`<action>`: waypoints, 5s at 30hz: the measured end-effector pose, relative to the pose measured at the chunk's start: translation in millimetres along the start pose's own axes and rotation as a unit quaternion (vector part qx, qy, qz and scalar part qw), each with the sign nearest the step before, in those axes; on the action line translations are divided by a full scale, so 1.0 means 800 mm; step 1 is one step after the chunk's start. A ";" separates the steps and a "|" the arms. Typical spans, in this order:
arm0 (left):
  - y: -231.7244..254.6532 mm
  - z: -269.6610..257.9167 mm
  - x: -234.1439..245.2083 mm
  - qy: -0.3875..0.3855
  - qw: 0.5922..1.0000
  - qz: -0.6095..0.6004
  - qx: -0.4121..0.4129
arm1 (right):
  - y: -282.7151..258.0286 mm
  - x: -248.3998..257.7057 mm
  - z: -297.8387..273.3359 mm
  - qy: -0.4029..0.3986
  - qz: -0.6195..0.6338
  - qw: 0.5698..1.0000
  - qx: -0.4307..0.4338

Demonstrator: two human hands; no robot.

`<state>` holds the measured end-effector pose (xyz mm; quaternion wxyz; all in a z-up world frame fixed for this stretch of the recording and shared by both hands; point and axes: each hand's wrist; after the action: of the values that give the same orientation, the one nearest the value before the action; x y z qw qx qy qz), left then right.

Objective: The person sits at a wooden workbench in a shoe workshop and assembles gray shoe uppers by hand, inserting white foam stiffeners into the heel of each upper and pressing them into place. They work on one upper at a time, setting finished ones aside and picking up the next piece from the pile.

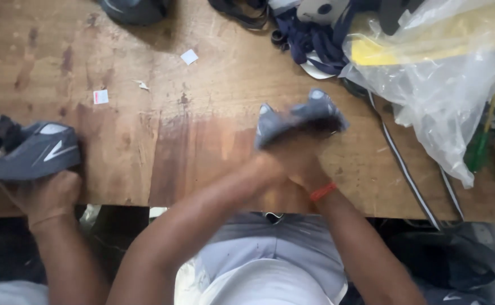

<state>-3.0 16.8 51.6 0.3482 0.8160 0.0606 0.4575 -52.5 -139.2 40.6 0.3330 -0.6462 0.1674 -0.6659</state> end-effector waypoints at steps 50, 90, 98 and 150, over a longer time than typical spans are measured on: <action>-0.028 0.059 -0.016 0.382 0.920 0.052 -0.072 | -0.010 0.034 0.007 0.073 -0.111 0.977 0.169; -0.062 -0.039 -0.038 0.375 0.887 0.225 -0.145 | -0.036 0.010 -0.004 -0.100 -0.212 0.963 0.133; -0.035 -0.082 -0.063 0.238 0.849 0.431 -0.191 | -0.041 0.007 0.016 0.011 -0.056 0.978 0.199; -0.114 0.052 -0.061 0.235 0.971 0.022 0.038 | 0.012 0.040 0.035 -0.018 -0.114 0.966 0.231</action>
<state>21.4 43.2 -53.6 0.2830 0.6996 0.1398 0.6410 -20.9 -161.5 61.5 0.3982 -0.5786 -0.0721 -0.7082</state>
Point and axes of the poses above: each hand's wrist, its own z-axis towards the middle knuckle, its own x-axis out of the back of the hand, y = z × x, and after that the axes turned 11 degrees about x, right-handed
